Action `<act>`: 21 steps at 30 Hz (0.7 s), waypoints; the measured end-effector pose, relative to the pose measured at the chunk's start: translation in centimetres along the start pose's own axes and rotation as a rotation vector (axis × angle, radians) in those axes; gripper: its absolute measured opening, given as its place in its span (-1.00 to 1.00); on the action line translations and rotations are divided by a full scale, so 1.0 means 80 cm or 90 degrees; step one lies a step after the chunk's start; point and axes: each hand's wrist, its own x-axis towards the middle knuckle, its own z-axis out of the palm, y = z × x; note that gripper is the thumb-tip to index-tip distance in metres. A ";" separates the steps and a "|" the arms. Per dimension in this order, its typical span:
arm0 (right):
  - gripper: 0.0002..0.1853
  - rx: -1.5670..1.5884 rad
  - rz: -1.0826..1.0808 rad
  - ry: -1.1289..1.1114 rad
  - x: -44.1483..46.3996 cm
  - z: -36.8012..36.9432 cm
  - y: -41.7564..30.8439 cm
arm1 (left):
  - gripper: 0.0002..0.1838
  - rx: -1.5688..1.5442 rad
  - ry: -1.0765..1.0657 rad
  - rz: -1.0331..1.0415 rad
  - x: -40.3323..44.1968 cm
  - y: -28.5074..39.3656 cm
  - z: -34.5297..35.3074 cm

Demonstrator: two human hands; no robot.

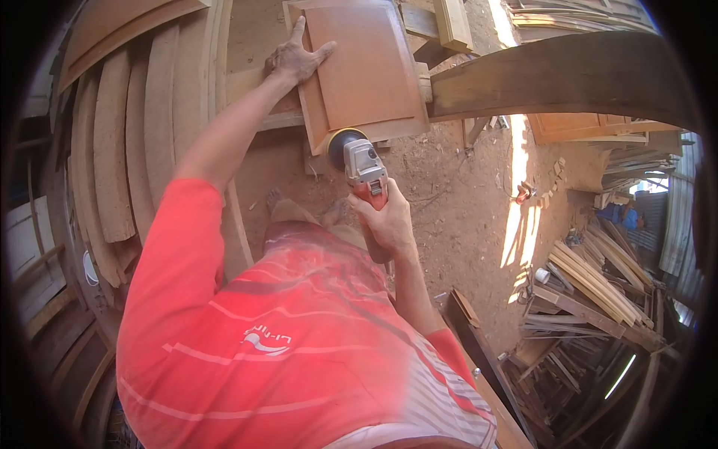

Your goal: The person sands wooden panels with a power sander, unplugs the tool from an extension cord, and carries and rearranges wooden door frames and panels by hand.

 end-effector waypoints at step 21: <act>-0.45 0.074 0.055 0.053 0.013 -0.037 0.029 | 0.27 0.009 -0.005 0.000 0.007 0.002 0.000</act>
